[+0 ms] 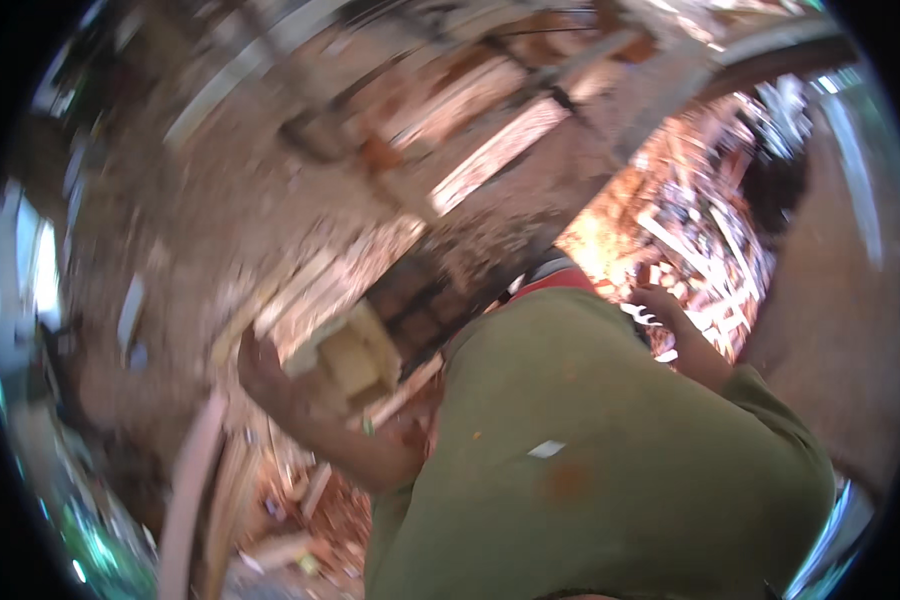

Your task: The person drills a hole into a wooden block using a drill press and then secures a piece of wood to a workbench using a metal clamp.

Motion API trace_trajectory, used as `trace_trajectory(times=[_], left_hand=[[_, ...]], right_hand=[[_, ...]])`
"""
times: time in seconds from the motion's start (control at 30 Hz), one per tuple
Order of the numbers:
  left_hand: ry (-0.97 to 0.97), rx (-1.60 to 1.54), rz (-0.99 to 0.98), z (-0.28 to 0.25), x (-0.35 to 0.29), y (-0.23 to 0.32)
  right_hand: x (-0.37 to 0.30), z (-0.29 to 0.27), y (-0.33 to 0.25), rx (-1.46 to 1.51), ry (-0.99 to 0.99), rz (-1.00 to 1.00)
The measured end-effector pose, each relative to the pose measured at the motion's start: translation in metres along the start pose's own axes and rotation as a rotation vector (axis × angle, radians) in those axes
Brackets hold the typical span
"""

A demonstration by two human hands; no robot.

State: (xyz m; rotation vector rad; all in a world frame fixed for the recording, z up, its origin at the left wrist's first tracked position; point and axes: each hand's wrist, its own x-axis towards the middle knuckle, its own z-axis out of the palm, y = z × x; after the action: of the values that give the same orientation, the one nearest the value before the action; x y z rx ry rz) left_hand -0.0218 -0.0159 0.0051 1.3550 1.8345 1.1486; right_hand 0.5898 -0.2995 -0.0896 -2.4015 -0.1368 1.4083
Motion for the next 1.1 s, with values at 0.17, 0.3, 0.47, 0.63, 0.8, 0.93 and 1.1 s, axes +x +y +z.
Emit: trace_trajectory(times=[0.17, 0.3, 0.47, 0.63, 0.8, 0.93, 1.1], left_hand=[[0.265, -0.891, -0.092, -0.043, -0.004, 0.008], [0.467, -0.938, -0.125, -0.059, -0.018, 0.002], [0.331, -1.138, -0.14, -0.03, -0.045, -0.008], [0.245, -1.064, -0.116, 0.043, -0.052, 0.04], [0.049, -0.708, -0.204, 0.164, -0.071, 0.082], [-0.226, -0.102, -0.321, 0.23, -0.112, 0.08], [-0.445, 0.287, -0.38, 0.307, -0.164, 0.073]], right_hand=[[0.018, -0.005, -0.022, -0.01, -0.138, -0.093], [0.036, -0.011, -0.047, -0.24, -0.112, -0.38], [0.052, -0.04, -0.08, -0.198, -0.107, -0.218], [0.1, -0.086, -0.104, -0.335, -0.141, -0.191], [0.187, -0.144, -0.104, -0.378, -0.225, -0.129], [0.254, -0.171, -0.127, -0.202, -0.244, -0.098], [0.296, -0.186, -0.18, -0.198, -0.244, -0.205]])
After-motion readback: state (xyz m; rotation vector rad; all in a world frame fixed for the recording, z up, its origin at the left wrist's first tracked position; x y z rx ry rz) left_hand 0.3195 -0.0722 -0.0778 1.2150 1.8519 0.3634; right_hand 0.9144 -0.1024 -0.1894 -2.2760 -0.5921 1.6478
